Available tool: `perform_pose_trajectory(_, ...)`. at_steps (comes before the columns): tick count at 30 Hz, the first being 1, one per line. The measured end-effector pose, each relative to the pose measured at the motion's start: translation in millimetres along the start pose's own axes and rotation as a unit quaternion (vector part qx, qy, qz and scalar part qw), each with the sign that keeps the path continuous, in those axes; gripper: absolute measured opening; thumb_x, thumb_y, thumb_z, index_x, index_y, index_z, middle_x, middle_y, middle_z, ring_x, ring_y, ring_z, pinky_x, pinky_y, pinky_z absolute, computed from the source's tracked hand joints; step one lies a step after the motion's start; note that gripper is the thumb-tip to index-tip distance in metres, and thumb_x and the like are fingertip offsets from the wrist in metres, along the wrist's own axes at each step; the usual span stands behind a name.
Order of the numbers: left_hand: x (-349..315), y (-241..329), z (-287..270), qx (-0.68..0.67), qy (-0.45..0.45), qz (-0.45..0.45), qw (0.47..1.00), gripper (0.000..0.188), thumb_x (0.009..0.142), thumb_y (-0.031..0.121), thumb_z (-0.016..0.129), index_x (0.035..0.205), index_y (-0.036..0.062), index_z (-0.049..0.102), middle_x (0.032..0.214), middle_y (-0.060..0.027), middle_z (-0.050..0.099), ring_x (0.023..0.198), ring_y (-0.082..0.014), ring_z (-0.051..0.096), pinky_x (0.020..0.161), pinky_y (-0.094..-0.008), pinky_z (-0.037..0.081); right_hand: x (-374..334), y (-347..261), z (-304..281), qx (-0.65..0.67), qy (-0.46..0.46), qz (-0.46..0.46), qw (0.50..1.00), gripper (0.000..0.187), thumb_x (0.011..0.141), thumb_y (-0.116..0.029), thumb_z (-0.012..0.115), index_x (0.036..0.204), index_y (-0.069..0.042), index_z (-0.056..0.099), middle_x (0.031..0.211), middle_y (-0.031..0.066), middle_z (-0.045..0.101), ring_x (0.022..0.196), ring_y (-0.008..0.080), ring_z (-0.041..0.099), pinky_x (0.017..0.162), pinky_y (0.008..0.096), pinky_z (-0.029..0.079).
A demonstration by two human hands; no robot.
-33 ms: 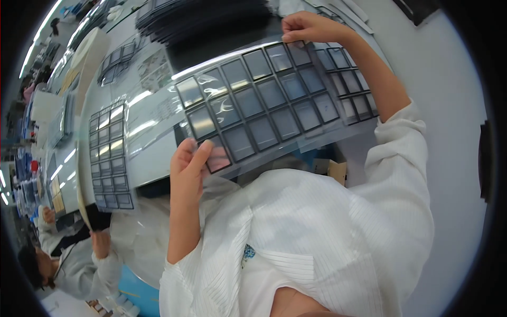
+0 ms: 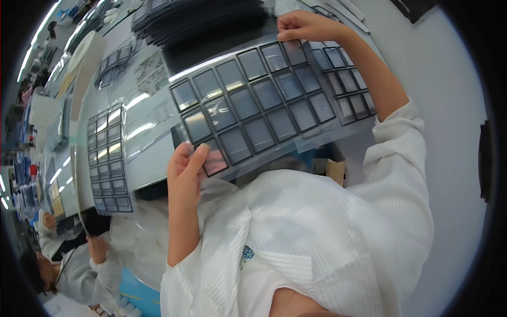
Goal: Inspecting and cleaning the individual cells of a grid component using a wipe and a pointed tool.
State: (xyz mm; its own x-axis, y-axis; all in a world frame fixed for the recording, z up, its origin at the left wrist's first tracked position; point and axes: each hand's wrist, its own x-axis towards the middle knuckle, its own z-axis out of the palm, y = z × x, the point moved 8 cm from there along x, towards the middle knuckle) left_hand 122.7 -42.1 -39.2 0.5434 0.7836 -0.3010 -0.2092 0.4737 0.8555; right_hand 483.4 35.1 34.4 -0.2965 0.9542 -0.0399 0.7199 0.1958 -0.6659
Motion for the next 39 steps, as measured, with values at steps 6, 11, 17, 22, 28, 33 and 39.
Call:
perform_pose_trajectory(6,-35,30,-48,-0.003,0.077,0.057,0.995,0.004,0.094,0.006,0.059,0.093,0.0059,0.055,0.086,-0.0158,0.070,0.071,-0.0200,0.070,0.061,-0.0302,0.059,13,-60,22,0.033,-0.036,0.046,0.998,0.027,0.095,-0.028,0.060,0.079,-0.007,0.053,0.067,0.0009,0.061,0.061,0.0062,0.059,0.054,0.0214,0.047)
perform_pose_trajectory(11,-71,47,-108,0.076,0.090,0.050,0.992,0.006,0.094,0.009,0.060,0.099,0.0054,0.058,0.087,-0.0095,0.069,0.071,-0.0154,0.068,0.059,-0.0273,0.057,40,-83,85,0.127,-0.074,0.048,0.988,0.027,0.095,-0.029,0.061,0.082,-0.006,0.054,0.069,0.0026,0.063,0.060,0.0086,0.059,0.052,0.0234,0.046)
perform_pose_trajectory(17,-85,16,-125,0.123,0.181,-0.055,0.974,0.014,0.092,0.015,0.064,0.091,0.0033,0.057,0.080,-0.0116,0.069,0.068,-0.0168,0.068,0.060,-0.0308,0.058,57,-80,112,0.034,-0.091,0.029,0.995,0.026,0.092,-0.026,0.066,0.082,-0.005,0.055,0.062,0.0019,0.056,0.056,0.0079,0.057,0.047,0.0231,0.045)
perform_pose_trajectory(22,-87,5,-135,0.079,0.161,-0.042,0.983,0.021,0.097,0.022,0.057,0.095,0.0016,0.060,0.078,-0.0131,0.070,0.066,-0.0165,0.068,0.058,-0.0289,0.057,61,-96,115,-0.038,-0.129,0.027,0.991,0.025,0.095,-0.022,0.061,0.079,-0.008,0.048,0.061,-0.0017,0.052,0.055,0.0063,0.054,0.048,0.0218,0.042)
perform_pose_trajectory(28,-87,5,-143,0.074,0.172,0.034,0.982,0.033,0.102,0.028,0.047,0.093,0.0002,0.062,0.076,-0.0152,0.070,0.060,-0.0156,0.066,0.056,-0.0256,0.054,60,-97,118,-0.053,-0.137,0.049,0.988,0.022,0.096,-0.022,0.057,0.082,-0.009,0.047,0.064,-0.0024,0.052,0.058,0.0056,0.053,0.049,0.0208,0.042)
perform_pose_trajectory(33,-84,0,-140,0.035,0.175,0.048,0.983,0.032,0.102,0.027,0.048,0.091,0.0000,0.062,0.076,-0.0154,0.070,0.059,-0.0160,0.066,0.056,-0.0260,0.053,55,-95,118,-0.060,-0.115,0.059,0.990,0.020,0.097,-0.022,0.056,0.084,-0.010,0.047,0.065,-0.0025,0.052,0.058,0.0055,0.051,0.049,0.0207,0.040)
perform_pose_trajectory(39,-86,0,-136,-0.003,0.157,0.023,0.987,0.035,0.102,0.030,0.045,0.097,-0.0014,0.060,0.078,-0.0166,0.070,0.063,-0.0180,0.068,0.059,-0.0291,0.056,58,-96,117,-0.060,-0.122,0.099,0.986,0.021,0.095,-0.022,0.060,0.085,-0.009,0.047,0.067,-0.0011,0.052,0.061,0.0055,0.051,0.052,0.0218,0.040)
